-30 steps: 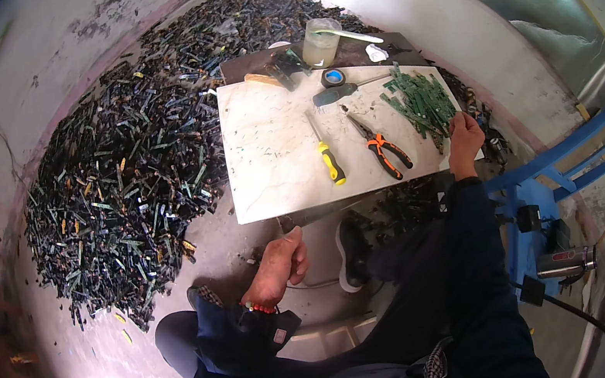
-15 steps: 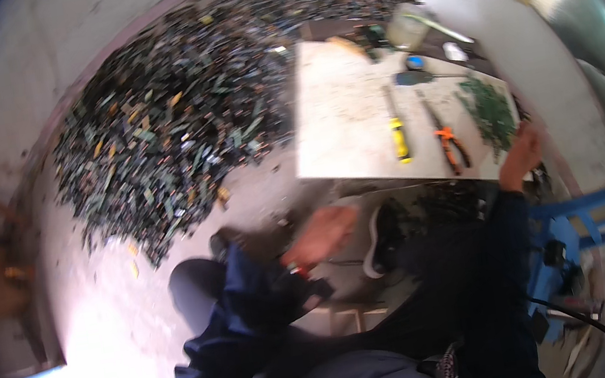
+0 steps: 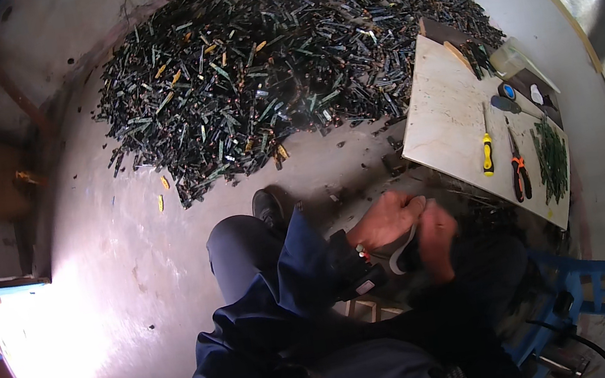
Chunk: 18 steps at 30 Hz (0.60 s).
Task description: The person disassembles small green circuit boards using pliers and a screwdriver. They remove components from the boards and place the processed pieces on the table, while a large pile of similar debris accumulates on the floor.
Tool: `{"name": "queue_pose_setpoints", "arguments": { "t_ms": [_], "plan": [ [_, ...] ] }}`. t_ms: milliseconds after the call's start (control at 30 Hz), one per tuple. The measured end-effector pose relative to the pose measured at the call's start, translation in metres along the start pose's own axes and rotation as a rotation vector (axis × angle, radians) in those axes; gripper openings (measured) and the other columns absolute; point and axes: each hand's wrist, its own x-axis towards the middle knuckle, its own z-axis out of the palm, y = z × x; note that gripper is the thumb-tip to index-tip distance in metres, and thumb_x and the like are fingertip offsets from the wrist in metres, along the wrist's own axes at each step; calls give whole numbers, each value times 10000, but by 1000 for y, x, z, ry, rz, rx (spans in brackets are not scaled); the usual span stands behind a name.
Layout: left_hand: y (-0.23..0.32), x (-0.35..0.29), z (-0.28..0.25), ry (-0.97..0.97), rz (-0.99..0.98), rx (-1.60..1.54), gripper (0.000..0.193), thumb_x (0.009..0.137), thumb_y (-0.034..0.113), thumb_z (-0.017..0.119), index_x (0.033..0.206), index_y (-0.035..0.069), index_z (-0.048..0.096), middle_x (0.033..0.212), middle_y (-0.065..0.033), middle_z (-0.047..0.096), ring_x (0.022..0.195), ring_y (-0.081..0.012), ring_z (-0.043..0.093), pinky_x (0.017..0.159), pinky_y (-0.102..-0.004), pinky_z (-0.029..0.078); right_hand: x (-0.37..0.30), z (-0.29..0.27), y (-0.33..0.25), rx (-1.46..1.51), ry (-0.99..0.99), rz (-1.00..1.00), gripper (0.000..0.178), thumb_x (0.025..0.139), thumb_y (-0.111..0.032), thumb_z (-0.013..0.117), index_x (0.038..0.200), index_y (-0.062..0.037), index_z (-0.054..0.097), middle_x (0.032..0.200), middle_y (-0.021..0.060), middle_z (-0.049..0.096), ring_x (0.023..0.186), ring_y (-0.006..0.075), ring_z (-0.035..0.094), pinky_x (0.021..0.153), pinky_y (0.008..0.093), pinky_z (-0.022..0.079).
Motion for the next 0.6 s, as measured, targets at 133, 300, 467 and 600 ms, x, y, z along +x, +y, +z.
{"name": "queue_pose_setpoints", "arguments": {
  "t_ms": [133, 300, 467, 600],
  "plan": [
    [-6, -5, -3, 194, 234, -28, 370, 956, 354, 510, 969, 1, 619, 826, -186, 615, 737, -259, 585, 734, -408, 477, 12, 43, 9, -146, -485, 8, 354, 980, -284, 456, 766, -28, 576, 700, 81, 557, 655, 215, 520, 600, 357, 416],
    [-49, 27, 24, 342, 664, -59, 339, 939, 352, 543, 1087, 49, 573, 981, -224, 603, 896, -263, 602, 808, -420, 472, 60, 86, 42, -412, -795, -40, 332, 944, -305, 490, 831, -16, 608, 790, 153, 597, 745, 321, 559, 668, 436, 443],
    [-35, 12, 41, 248, 495, 67, 287, 924, 334, 554, 1000, 58, 580, 926, -223, 607, 874, -313, 617, 782, -451, 483, 95, 121, 110, -685, -919, -154, 341, 909, -326, 525, 896, -5, 640, 880, 224, 636, 835, 426, 599, 737, 515, 471],
    [-1, -21, 41, 81, 225, 175, 335, 919, 309, 539, 750, 31, 619, 702, -187, 622, 694, -389, 623, 669, -491, 500, 89, 141, 156, -777, -892, -352, 333, 911, -302, 543, 750, -14, 593, 723, 215, 582, 657, 415, 559, 610, 529, 449]
  ]
}}
